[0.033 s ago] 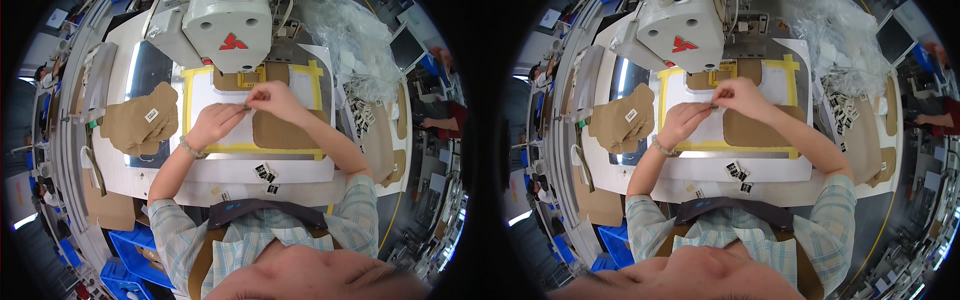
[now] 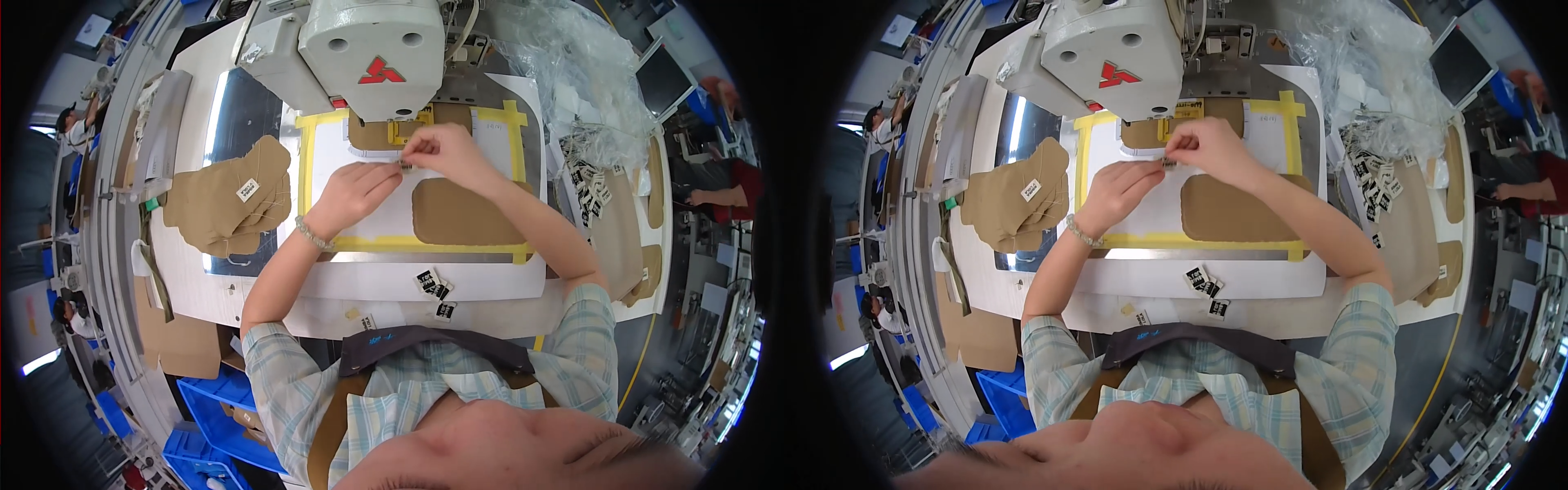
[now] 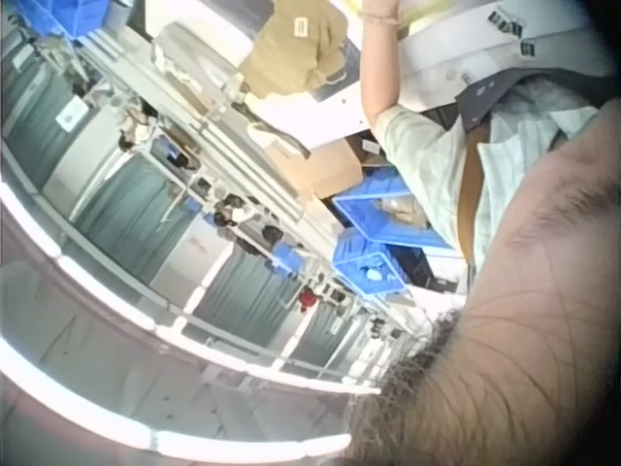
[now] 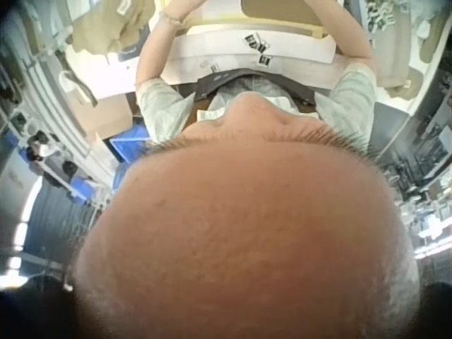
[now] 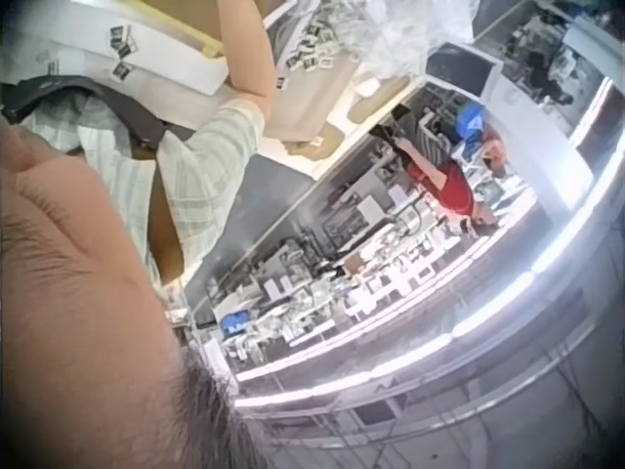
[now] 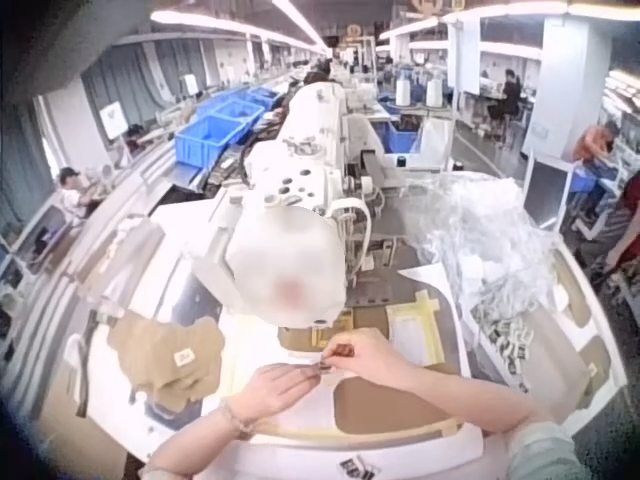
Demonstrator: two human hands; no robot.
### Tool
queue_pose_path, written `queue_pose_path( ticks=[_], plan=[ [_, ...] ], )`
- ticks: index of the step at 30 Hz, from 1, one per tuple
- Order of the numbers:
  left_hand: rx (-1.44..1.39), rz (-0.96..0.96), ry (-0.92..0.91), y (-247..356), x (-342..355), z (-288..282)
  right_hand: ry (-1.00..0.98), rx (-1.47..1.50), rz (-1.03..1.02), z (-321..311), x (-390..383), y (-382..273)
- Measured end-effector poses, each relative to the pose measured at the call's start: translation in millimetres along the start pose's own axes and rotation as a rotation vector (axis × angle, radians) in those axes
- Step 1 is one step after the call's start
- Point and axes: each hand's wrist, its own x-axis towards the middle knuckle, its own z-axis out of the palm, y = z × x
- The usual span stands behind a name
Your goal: The recorder operates an industrial sewing machine to attach labels and sew leather/fabric components for a garment or accessory.
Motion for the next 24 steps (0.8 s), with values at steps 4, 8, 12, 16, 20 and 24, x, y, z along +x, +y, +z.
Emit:
queue_pose_path(
  ticks=[4, 8, 12, 16, 20, 24],
  plan=[
    [0.141, -0.045, -0.13, -22, 4, 22, 0.107, -0.399, -0.077, -15, 35, 14],
    [0.158, -0.088, -0.171, -29, 5, 32, 0.152, -0.451, -0.091, -15, 45, 15],
    [0.184, -0.091, -0.19, -33, 3, 35, 0.194, -0.457, -0.069, -12, 53, 21],
    [0.19, -0.124, -0.223, -33, 6, 36, 0.253, -0.484, -0.204, -12, 61, 36],
    [0.178, -0.183, -0.263, -31, 7, 34, 0.238, -0.481, -0.197, -12, 57, 35],
    [0.096, -0.236, -0.266, -31, 6, 31, 0.16, -0.721, -0.272, -15, 38, 30]
  ],
)
